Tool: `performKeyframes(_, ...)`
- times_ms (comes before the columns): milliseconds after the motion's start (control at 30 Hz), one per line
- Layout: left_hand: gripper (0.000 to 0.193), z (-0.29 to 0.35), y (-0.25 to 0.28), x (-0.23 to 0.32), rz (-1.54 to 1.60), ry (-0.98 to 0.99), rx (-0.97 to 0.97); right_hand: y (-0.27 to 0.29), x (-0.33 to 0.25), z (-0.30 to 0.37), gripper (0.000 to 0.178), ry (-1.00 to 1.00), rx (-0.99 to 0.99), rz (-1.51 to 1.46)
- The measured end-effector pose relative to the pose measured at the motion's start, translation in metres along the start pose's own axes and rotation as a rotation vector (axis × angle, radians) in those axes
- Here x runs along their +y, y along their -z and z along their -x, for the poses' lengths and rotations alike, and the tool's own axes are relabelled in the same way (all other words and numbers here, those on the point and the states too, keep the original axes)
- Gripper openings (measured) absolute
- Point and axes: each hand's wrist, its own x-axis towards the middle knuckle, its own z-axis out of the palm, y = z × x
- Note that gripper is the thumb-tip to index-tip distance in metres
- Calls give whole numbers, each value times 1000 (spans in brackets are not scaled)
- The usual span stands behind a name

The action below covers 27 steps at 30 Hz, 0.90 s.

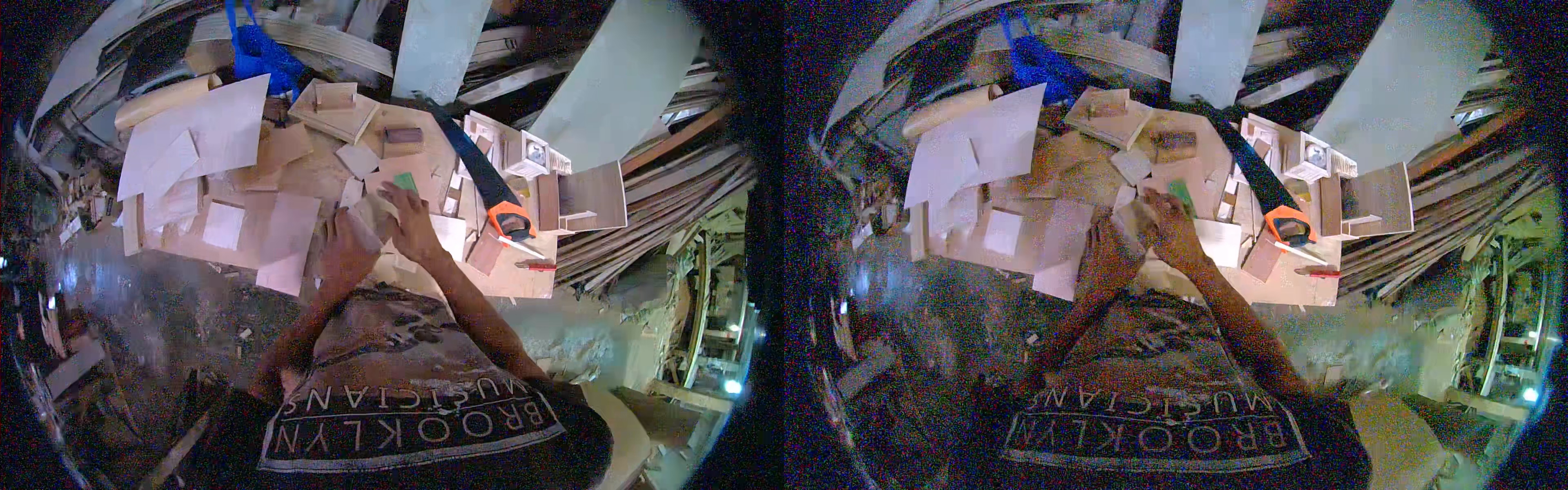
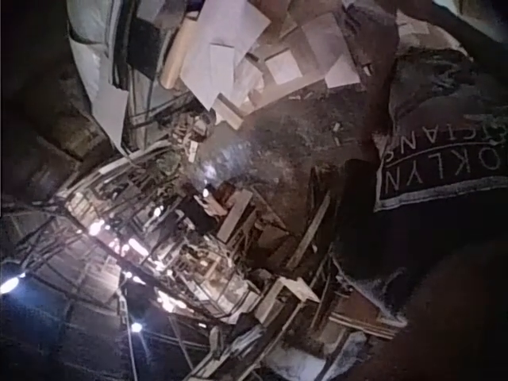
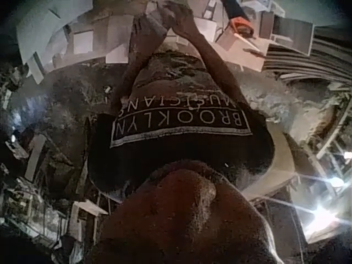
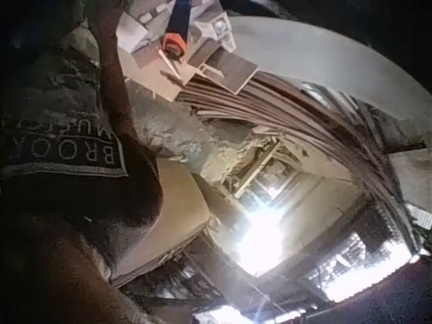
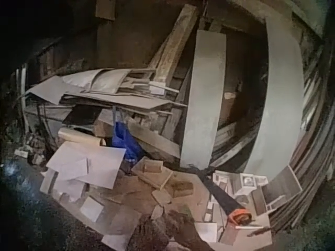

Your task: The recorder is assembling and inspecting various small wooden pieces to construct a box.

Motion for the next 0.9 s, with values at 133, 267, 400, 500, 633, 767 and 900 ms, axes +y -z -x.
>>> performKeyframes(133, 90, -2, 4, -6, -39, -9, -35, 0, -1, 6, 53, 106, -65, 240)
performKeyframes(267, 91, 2, 4, -7, -74, -108, -8, -4, 17, 12, 52, 110, -23, 203)
performKeyframes(400, 96, 2, 1, -10, -2, -51, 2, 2, 29, 26, 51, 134, -9, 189)
performKeyframes(500, 98, 3, -3, -16, 18, 10, 5, 10, 14, 36, 50, 112, -68, 357)
performKeyframes(633, 101, 4, -9, -19, 32, 102, -79, 18, 13, 45, 50, 127, -24, 179)
performKeyframes(767, 106, 4, -15, -24, 33, 77, -6, 12, 1, 53, 50, 230, -61, 294)
performKeyframes(900, 106, 3, -9, -19, 43, 49, -19, 21, -4, 60, 56, 250, -58, 236)
